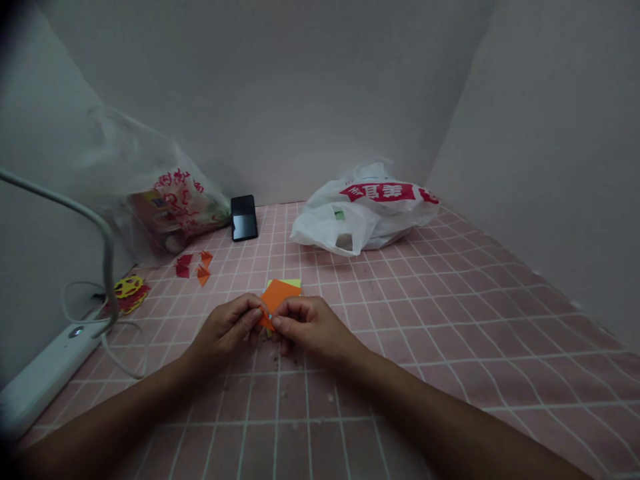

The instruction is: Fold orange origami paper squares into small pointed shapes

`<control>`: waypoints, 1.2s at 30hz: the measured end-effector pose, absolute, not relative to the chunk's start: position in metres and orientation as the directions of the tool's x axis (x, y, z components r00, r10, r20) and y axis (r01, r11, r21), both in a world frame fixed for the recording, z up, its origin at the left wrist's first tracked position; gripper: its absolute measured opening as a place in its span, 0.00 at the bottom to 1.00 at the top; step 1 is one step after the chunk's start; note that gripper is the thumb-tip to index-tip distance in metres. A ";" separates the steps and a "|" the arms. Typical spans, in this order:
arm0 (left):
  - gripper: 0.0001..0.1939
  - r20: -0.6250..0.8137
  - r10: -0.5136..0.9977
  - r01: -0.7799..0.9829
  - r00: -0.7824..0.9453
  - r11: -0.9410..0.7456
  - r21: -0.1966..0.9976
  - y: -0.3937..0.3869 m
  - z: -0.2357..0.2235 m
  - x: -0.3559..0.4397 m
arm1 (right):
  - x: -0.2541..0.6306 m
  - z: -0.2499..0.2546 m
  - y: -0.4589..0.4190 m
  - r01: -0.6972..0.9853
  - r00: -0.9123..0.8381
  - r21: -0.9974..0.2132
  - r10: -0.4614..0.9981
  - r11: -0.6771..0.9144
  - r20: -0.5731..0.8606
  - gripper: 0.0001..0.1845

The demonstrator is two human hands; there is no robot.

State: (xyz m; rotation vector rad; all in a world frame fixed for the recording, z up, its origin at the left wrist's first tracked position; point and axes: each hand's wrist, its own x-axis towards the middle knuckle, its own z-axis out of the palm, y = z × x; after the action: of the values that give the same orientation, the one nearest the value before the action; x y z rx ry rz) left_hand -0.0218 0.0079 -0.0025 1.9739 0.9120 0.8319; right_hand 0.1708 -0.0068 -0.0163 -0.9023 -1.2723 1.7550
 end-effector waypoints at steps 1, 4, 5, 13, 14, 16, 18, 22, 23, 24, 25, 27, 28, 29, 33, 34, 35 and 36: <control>0.10 0.218 0.825 0.303 0.522 -0.418 0.857 0.008 -0.003 -0.022 | 0.171 -0.016 -0.006 -0.182 -0.450 -0.962 0.887 -0.204 -0.103 0.11; 0.11 0.207 0.837 0.323 0.507 -0.406 0.855 0.007 -0.003 -0.021 | 0.170 -0.015 -0.006 -0.190 -0.456 -0.958 0.883 -0.217 -0.109 0.11; 0.11 0.206 0.839 0.328 0.503 -0.407 0.853 0.007 -0.003 -0.021 | 0.169 -0.014 -0.006 -0.185 -0.456 -0.958 0.882 -0.221 -0.115 0.11; 0.11 0.218 0.864 0.377 0.455 -0.408 0.831 0.006 -0.005 -0.021 | 0.168 -0.015 -0.008 -0.056 -0.416 -0.987 0.902 -0.152 -0.115 0.08; 0.11 0.219 0.867 0.388 0.449 -0.410 0.826 0.005 -0.005 -0.020 | 0.168 -0.016 -0.008 -0.052 -0.416 -0.988 0.902 -0.146 -0.111 0.08; 0.11 0.222 0.871 0.404 0.439 -0.412 0.817 0.005 -0.003 -0.020 | 0.168 -0.019 -0.007 -0.042 -0.415 -0.990 0.904 -0.137 -0.107 0.07; 0.11 0.224 0.875 0.418 0.429 -0.412 0.809 0.005 -0.002 -0.019 | 0.168 -0.020 -0.007 -0.041 -0.418 -0.990 0.902 -0.132 -0.103 0.05; 0.12 0.226 0.889 0.445 0.399 -0.403 0.800 0.005 -0.002 -0.021 | 0.168 -0.020 -0.008 -0.068 -0.423 -0.990 0.902 -0.126 -0.086 0.07; 0.12 0.223 0.891 0.445 0.395 -0.398 0.803 0.005 -0.002 -0.021 | 0.168 -0.020 -0.008 -0.076 -0.420 -0.990 0.904 -0.122 -0.079 0.09; 0.12 0.217 0.893 0.440 0.394 -0.391 0.808 0.005 -0.003 -0.022 | 0.168 -0.020 -0.009 -0.082 -0.418 -0.990 0.906 -0.117 -0.073 0.11; 0.12 0.209 0.895 0.433 0.394 -0.381 0.817 0.005 -0.004 -0.022 | 0.167 -0.020 -0.009 -0.088 -0.417 -0.990 0.907 -0.111 -0.065 0.13; 0.12 0.187 0.900 0.413 0.395 -0.355 0.839 0.004 -0.006 -0.021 | 0.166 -0.021 -0.009 -0.095 -0.414 -0.989 0.908 -0.111 -0.062 0.15; 0.13 0.172 0.904 0.402 0.391 -0.336 0.852 0.003 -0.006 -0.021 | 0.165 -0.021 -0.009 -0.092 -0.409 -0.989 0.910 -0.116 -0.068 0.15; 0.13 0.153 0.907 0.392 0.391 -0.315 0.864 0.003 -0.006 -0.020 | 0.165 -0.020 -0.010 -0.086 -0.401 -0.989 0.913 -0.123 -0.079 0.14; 0.14 0.015 0.925 0.280 0.379 -0.131 0.951 0.003 -0.006 -0.017 | 0.165 -0.013 -0.012 -0.005 -0.322 -0.996 0.943 -0.089 -0.083 0.11; 0.15 -0.020 0.924 0.239 0.382 -0.078 0.968 0.003 -0.006 -0.017 | 0.166 -0.011 -0.012 0.011 -0.302 -0.997 0.951 -0.071 -0.070 0.11; 0.15 -0.053 0.919 0.204 0.391 -0.031 0.978 0.004 -0.006 -0.016 | 0.167 -0.009 -0.012 0.023 -0.292 -0.998 0.954 -0.055 -0.059 0.12; 0.16 -0.079 0.911 0.180 0.405 0.006 0.984 0.005 -0.005 -0.017 | 0.169 -0.007 -0.011 0.029 -0.291 -0.998 0.955 -0.047 -0.054 0.12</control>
State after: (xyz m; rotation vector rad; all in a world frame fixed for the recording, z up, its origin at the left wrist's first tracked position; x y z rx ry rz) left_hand -0.0165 0.0048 -0.0055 1.4732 1.0299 0.7713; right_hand 0.1685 -0.0112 -0.0073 -1.1086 -1.4172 1.4544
